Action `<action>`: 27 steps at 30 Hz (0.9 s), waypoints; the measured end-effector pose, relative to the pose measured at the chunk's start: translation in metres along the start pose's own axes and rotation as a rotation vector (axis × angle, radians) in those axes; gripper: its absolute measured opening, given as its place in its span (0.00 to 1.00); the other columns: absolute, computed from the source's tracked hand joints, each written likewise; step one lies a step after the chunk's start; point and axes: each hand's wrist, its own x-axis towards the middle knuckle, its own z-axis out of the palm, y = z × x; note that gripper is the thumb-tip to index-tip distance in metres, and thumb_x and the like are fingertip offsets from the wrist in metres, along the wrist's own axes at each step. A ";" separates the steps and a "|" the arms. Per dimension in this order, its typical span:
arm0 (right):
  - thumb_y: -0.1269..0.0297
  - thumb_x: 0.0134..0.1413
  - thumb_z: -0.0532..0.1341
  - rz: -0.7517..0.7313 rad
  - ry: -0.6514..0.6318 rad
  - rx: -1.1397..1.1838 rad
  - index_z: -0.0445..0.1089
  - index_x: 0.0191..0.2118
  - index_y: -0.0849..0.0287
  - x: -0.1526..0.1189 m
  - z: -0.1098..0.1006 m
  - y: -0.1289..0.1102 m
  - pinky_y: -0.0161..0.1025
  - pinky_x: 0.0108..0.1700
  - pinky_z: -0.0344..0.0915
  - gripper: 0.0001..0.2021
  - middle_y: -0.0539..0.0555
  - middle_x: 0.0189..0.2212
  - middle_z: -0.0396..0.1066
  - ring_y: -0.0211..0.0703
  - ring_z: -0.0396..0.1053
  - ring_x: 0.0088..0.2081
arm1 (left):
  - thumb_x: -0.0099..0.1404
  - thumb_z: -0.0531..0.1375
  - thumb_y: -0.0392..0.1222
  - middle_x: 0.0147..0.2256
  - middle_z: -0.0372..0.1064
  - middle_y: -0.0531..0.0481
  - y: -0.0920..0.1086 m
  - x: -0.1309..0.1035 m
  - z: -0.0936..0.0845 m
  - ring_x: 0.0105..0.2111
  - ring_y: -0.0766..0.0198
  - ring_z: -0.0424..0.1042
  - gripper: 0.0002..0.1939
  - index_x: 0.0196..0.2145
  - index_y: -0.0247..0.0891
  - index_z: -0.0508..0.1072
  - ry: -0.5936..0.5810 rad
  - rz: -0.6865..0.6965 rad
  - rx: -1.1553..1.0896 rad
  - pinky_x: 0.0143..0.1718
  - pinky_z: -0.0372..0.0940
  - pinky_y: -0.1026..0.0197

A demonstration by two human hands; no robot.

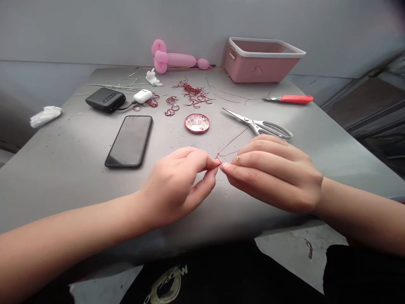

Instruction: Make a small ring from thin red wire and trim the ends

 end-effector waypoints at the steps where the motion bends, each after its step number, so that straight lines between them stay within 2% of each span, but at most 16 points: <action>1: 0.77 0.54 0.63 0.005 0.006 0.001 0.70 0.35 0.54 -0.001 0.001 -0.001 0.42 0.27 0.63 0.09 0.51 0.25 0.68 0.42 0.67 0.29 | 0.67 0.57 0.35 0.34 0.79 0.50 0.001 0.000 0.000 0.35 0.63 0.77 0.04 0.35 0.40 0.72 -0.013 -0.037 -0.022 0.38 0.72 0.62; 6: 0.78 0.54 0.64 -0.001 0.009 -0.066 0.71 0.30 0.55 -0.006 0.005 -0.007 0.41 0.27 0.66 0.09 0.51 0.23 0.67 0.41 0.67 0.29 | 0.67 0.57 0.35 0.33 0.78 0.50 0.004 0.000 0.001 0.33 0.65 0.75 0.05 0.35 0.37 0.73 -0.056 -0.127 -0.083 0.36 0.69 0.63; 10: 0.79 0.52 0.65 0.011 0.024 -0.111 0.72 0.34 0.58 -0.006 0.008 -0.013 0.43 0.28 0.69 0.08 0.54 0.25 0.70 0.44 0.68 0.30 | 0.68 0.58 0.36 0.33 0.78 0.49 0.004 0.000 0.001 0.33 0.64 0.76 0.05 0.36 0.36 0.74 -0.054 -0.181 -0.123 0.36 0.69 0.62; 14: 0.79 0.55 0.63 0.053 0.028 -0.203 0.71 0.40 0.62 -0.008 0.013 -0.018 0.43 0.29 0.71 0.08 0.56 0.29 0.74 0.45 0.71 0.31 | 0.67 0.61 0.41 0.35 0.80 0.49 0.005 0.001 0.001 0.34 0.62 0.79 0.05 0.39 0.37 0.74 -0.022 -0.400 -0.378 0.29 0.70 0.65; 17: 0.78 0.56 0.63 0.070 0.021 -0.216 0.71 0.45 0.67 -0.010 0.016 -0.018 0.45 0.32 0.73 0.11 0.60 0.34 0.76 0.47 0.72 0.34 | 0.67 0.62 0.43 0.37 0.80 0.48 0.004 0.003 0.001 0.36 0.62 0.80 0.07 0.40 0.37 0.73 0.007 -0.488 -0.556 0.34 0.75 0.64; 19: 0.79 0.55 0.63 0.113 0.019 -0.171 0.71 0.48 0.67 -0.009 0.015 -0.016 0.46 0.36 0.74 0.14 0.61 0.36 0.76 0.48 0.72 0.37 | 0.67 0.62 0.42 0.38 0.80 0.48 0.001 0.005 0.000 0.38 0.62 0.80 0.07 0.40 0.37 0.72 0.010 -0.474 -0.597 0.41 0.76 0.62; 21: 0.78 0.56 0.62 0.222 0.010 -0.065 0.72 0.47 0.63 -0.006 0.012 -0.013 0.45 0.40 0.75 0.13 0.60 0.37 0.76 0.47 0.73 0.38 | 0.67 0.62 0.41 0.39 0.79 0.48 -0.002 0.007 -0.001 0.39 0.63 0.80 0.06 0.40 0.37 0.72 -0.007 -0.423 -0.565 0.45 0.75 0.62; 23: 0.75 0.59 0.61 0.380 -0.017 0.095 0.73 0.45 0.58 -0.002 0.008 -0.010 0.42 0.40 0.74 0.10 0.57 0.37 0.75 0.44 0.74 0.39 | 0.68 0.61 0.40 0.38 0.79 0.50 -0.006 0.009 -0.002 0.39 0.64 0.79 0.04 0.39 0.38 0.73 -0.036 -0.356 -0.447 0.43 0.74 0.62; 25: 0.72 0.61 0.60 0.512 -0.049 0.238 0.73 0.44 0.58 0.001 0.006 -0.007 0.40 0.40 0.73 0.07 0.56 0.37 0.74 0.41 0.74 0.39 | 0.68 0.60 0.37 0.36 0.79 0.51 -0.009 0.011 -0.003 0.37 0.65 0.78 0.02 0.38 0.38 0.74 -0.075 -0.269 -0.304 0.42 0.72 0.62; 27: 0.69 0.61 0.62 0.554 -0.070 0.293 0.73 0.42 0.59 0.002 0.005 -0.005 0.40 0.40 0.72 0.05 0.56 0.36 0.74 0.41 0.73 0.39 | 0.67 0.60 0.34 0.37 0.79 0.51 -0.011 0.011 -0.003 0.37 0.65 0.77 0.03 0.38 0.38 0.75 -0.080 -0.159 -0.202 0.42 0.71 0.62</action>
